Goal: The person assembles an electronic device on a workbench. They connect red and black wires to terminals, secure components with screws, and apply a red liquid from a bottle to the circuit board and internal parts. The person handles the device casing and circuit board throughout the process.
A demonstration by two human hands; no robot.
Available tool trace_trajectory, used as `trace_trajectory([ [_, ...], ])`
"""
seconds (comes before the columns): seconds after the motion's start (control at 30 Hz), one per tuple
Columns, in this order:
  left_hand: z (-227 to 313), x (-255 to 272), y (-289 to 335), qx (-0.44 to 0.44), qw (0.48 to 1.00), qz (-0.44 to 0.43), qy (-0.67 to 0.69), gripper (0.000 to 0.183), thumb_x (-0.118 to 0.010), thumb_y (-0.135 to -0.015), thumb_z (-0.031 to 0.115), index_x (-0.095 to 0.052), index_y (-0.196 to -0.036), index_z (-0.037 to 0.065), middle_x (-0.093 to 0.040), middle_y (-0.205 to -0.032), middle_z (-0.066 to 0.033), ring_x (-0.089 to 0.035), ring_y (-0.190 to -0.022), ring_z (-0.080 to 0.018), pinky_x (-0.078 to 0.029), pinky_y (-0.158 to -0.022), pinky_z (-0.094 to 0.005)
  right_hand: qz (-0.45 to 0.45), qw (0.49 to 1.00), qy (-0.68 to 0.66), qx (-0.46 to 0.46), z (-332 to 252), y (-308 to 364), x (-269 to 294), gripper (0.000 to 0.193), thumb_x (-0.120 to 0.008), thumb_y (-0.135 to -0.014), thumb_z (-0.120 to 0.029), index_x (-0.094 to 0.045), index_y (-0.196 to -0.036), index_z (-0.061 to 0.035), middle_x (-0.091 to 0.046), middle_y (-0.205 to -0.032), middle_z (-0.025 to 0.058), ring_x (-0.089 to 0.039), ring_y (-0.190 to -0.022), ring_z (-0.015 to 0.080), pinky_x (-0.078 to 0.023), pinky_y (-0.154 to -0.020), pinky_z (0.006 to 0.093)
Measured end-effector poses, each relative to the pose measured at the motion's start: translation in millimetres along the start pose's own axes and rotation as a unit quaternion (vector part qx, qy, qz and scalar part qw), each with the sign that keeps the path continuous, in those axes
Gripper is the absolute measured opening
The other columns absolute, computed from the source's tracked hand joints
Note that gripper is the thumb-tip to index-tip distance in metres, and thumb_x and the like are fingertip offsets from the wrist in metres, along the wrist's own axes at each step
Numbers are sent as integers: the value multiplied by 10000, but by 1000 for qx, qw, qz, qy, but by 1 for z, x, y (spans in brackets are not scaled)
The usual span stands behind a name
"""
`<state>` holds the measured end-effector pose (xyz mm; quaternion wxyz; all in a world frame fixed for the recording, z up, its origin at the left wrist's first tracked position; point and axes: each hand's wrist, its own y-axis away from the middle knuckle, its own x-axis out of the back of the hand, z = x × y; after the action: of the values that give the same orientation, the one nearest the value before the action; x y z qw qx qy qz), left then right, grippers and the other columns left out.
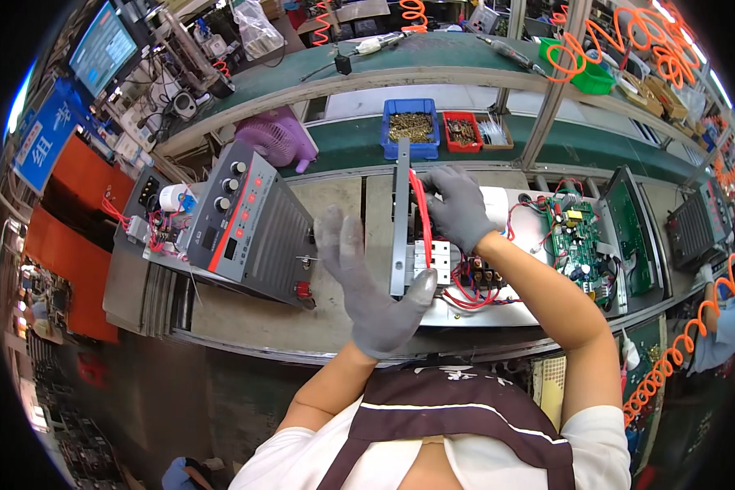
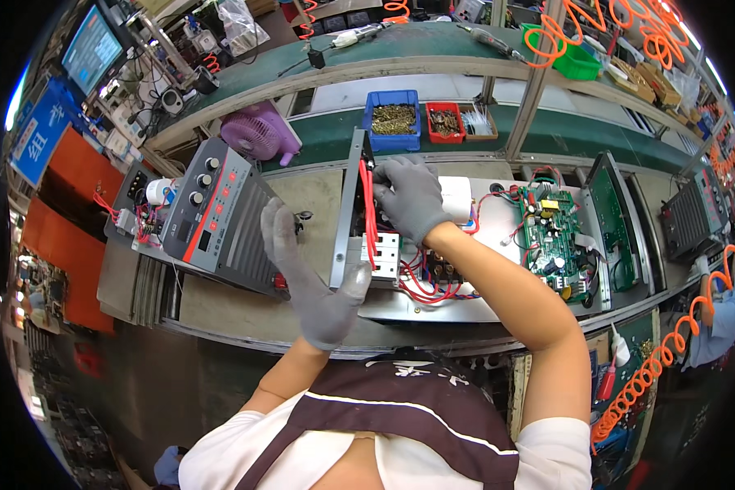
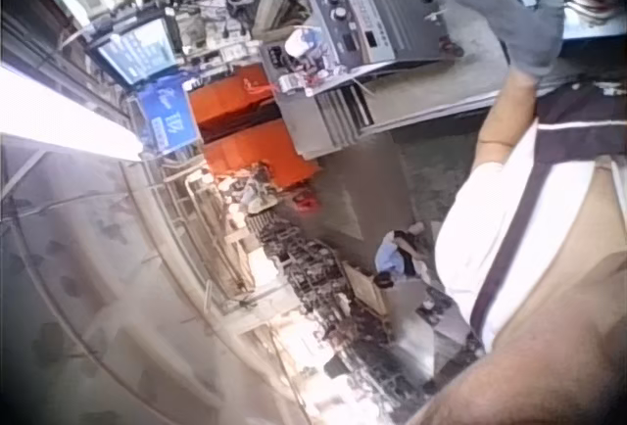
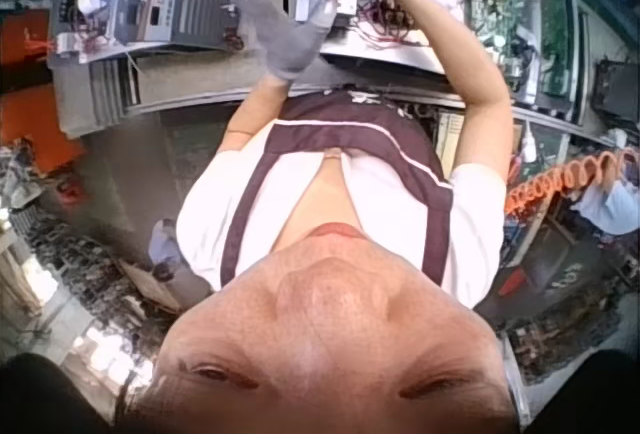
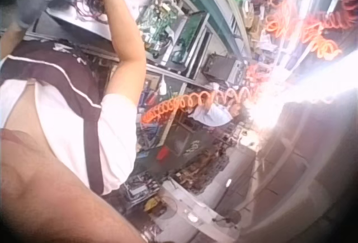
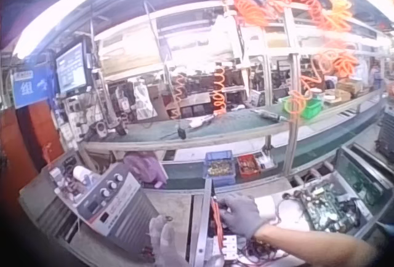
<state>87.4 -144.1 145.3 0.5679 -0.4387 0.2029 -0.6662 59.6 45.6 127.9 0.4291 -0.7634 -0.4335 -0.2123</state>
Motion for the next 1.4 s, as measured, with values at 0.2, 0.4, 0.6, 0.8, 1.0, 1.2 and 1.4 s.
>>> trace_trajectory([
  [0.2, 4, -5, -6, -18, 999, -26, -11, 881, -719, -696, 378, -314, -1392, 21, -236, -1462, -226, -168, -1366, -410, -162, -1084, -540, 57, 995, 3, 78, 13, -1, -2, 187, -582, -788, -275, -635, -835, -101, -602, -833, 126, -547, -866, 346, -405, -796, 448],
  [0.4, 2, -10, 1, 15, 995, -12, 94, 742, -625, -739, 161, -285, -1382, 16, -206, -1472, -193, -208, -1372, -340, -218, -1091, -462, -7, 994, 111, 25, 3, -4, -14, 282, -498, -848, -335, -655, -861, -102, -643, -925, 97, -552, -927, 275, -379, -843, 422],
  [0.6, 9, -9, -1, -4, 993, -38, 108, 717, -614, -752, 150, -301, -1388, 45, -204, -1473, -181, -223, -1366, -316, -254, -1072, -432, -40, 996, 79, 1, 6, 0, -5, 298, -527, -841, -393, -668, -907, -139, -641, -954, 73, -543, -987, 257, -358, -870, 414],
  [0.8, 1, -3, -2, -10, 998, -45, 40, 742, -681, -696, 189, -365, -1353, 56, -231, -1445, -192, -232, -1353, -351, -198, -1088, -459, 181, 975, 57, -120, 6, -10, -11, 220, -680, -753, -203, -588, -921, -95, -559, -910, 146, -542, -918, 327, -415, -848, 403],
  [1.0, 12, 1, -16, 44, 996, -56, 53, 741, -689, -696, 200, -368, -1344, 36, -239, -1428, -188, -277, -1324, -362, -239, -1091, -458, 125, 973, -118, -157, 26, -33, 9, 302, -691, -768, -241, -580, -971, -48, -587, -991, 186, -584, -944, 335, -459, -854, 395],
  [1.2, 21, -2, -67, -14, 974, -208, -90, 953, -741, -671, 365, -261, -1413, 9, -247, -1437, -255, -241, -1330, -428, -210, -1076, -525, -107, 994, 26, -18, 77, -110, 69, 329, -637, -805, -308, -616, -994, -39, -634, -984, 171, -608, -934, 306, -475, -831, 397],
  [1.4, 46, -33, -92, -5, 863, -361, -352, 980, -715, -658, 511, -287, -1412, 53, -177, -1477, -260, -131, -1357, -499, -75, -989, -730, -26, 967, 242, 70, 205, -211, 94, 523, -641, -799, -361, -517, -1223, -81, -550, -1206, 193, -503, -1152, 340, -398, -977, 428],
])
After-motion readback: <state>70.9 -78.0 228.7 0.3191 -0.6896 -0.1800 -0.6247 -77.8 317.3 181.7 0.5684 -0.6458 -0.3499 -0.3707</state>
